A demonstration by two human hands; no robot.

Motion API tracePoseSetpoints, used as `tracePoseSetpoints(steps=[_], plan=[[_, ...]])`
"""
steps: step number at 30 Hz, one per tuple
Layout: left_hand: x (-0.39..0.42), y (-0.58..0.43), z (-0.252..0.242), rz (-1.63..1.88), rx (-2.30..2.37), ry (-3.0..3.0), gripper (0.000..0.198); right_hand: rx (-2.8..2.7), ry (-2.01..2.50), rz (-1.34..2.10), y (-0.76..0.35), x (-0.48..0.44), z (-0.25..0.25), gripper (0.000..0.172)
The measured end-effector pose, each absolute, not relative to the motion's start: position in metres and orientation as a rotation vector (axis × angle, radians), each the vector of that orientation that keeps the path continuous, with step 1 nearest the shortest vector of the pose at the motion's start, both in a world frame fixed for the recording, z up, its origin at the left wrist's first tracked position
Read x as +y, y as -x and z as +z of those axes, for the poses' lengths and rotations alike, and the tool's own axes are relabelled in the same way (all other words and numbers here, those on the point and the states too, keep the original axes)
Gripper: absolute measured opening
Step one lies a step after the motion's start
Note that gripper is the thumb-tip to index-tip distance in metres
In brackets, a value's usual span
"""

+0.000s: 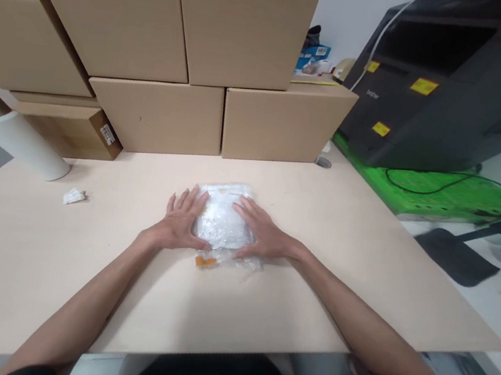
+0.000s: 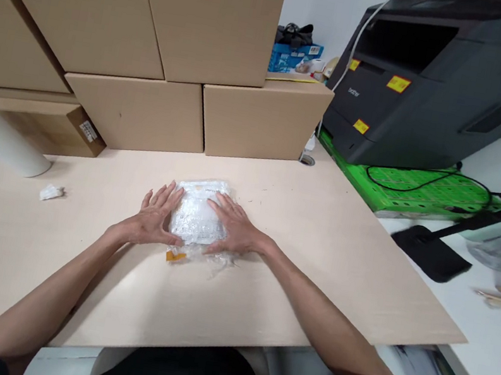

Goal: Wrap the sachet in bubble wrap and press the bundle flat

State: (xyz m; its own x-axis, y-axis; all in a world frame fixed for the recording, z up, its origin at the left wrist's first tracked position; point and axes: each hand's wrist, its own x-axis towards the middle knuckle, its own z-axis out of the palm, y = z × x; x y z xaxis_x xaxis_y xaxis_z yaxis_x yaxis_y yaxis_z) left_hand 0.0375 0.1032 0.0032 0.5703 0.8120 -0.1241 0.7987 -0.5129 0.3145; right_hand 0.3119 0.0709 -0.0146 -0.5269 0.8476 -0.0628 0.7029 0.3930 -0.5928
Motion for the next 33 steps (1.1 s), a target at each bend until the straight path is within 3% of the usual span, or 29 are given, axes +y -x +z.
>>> tracePoseSetpoints(steps=[5, 7, 11, 16, 18, 22, 26, 29, 33], plan=[[0.084, -0.048, 0.014, 0.282, 1.257, -2.481, 0.096, -1.527, 1.435, 0.761, -0.322, 0.068, -0.027, 0.075], [0.077, -0.057, 0.013, 0.31, 1.282, -2.459, 0.091, -1.377, 1.475, 0.806, -0.325, 0.069, -0.03, 0.064], [0.063, -0.076, 0.002, 0.266, 1.281, -2.443, 0.096, -1.268, 1.447, 1.1, -0.329, 0.068, -0.028, 0.056], [0.05, -0.087, -0.012, 0.162, 1.269, -2.494, 0.12, -1.058, 1.268, 1.38, -0.328, 0.062, -0.019, 0.05], [0.049, -0.087, -0.015, 0.187, 1.246, -2.537, 0.119, -0.995, 1.186, 1.457, -0.328, 0.062, -0.015, 0.049], [0.05, -0.084, -0.019, 0.36, 1.164, -2.545, 0.092, -0.953, 1.016, 1.521, -0.327, 0.06, -0.009, 0.05], [0.048, -0.086, -0.016, 0.5, 1.145, -2.42, 0.072, -1.064, 0.999, 1.435, -0.325, 0.057, -0.005, 0.065], [0.047, -0.089, -0.013, 0.595, 1.085, -2.398, 0.071, -1.135, 1.043, 1.399, -0.324, 0.055, -0.005, 0.081], [0.05, -0.085, -0.015, 0.664, 1.108, -2.353, 0.077, -1.125, 1.041, 1.41, -0.322, 0.054, -0.004, 0.086]])
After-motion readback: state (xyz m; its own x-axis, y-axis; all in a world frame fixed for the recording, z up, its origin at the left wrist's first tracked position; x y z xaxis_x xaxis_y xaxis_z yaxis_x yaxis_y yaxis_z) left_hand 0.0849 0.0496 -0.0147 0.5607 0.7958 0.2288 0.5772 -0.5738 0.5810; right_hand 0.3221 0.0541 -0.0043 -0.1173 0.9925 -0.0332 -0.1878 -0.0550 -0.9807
